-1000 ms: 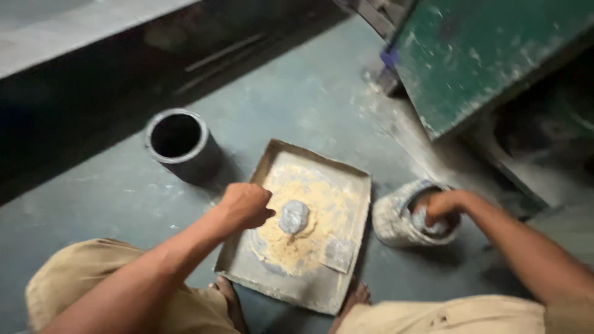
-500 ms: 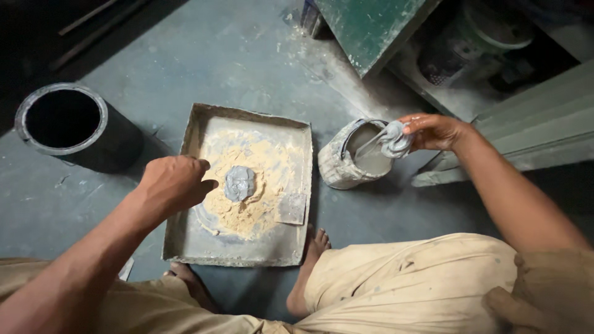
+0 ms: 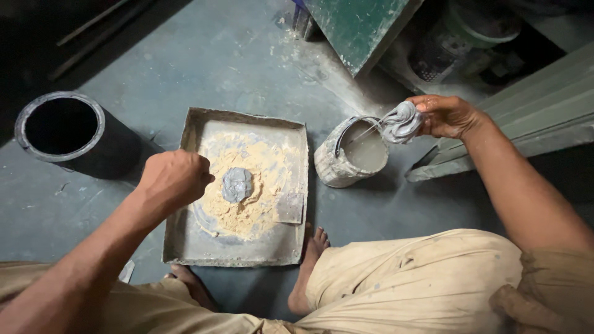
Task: The person sits on the floor and mixes a white powder in a square tray using a trowel and their hand. They add liquid from a bucket to the powder and continue mixing until a paste forms.
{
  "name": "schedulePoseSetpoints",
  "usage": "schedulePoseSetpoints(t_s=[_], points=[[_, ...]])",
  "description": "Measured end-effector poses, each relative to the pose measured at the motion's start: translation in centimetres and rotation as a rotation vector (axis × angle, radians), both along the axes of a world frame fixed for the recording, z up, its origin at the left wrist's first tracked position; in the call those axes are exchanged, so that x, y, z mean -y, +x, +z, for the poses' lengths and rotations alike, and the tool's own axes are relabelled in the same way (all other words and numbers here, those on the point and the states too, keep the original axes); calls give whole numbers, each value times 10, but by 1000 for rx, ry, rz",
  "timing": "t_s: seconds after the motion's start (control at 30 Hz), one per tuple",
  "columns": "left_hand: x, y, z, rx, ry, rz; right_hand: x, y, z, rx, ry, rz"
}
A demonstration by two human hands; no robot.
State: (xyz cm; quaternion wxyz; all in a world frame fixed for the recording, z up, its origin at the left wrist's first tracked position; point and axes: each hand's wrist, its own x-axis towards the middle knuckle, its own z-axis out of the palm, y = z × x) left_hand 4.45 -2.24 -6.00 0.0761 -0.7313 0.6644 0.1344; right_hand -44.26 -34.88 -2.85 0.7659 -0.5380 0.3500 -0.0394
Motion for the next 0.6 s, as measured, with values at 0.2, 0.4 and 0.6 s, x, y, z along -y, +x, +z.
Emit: schedulePoseSetpoints(t_s=[0.2, 0.4, 0.6], points=[[-1, 5, -8, -56, -110, 19, 1, -1, 0, -14, -6, -12], [-2, 3, -1, -39, -23, 52, 4, -2, -4, -9, 11, -7], [-3, 2, 6, -33, -18, 44, 7, -4, -10, -16, 19, -14]])
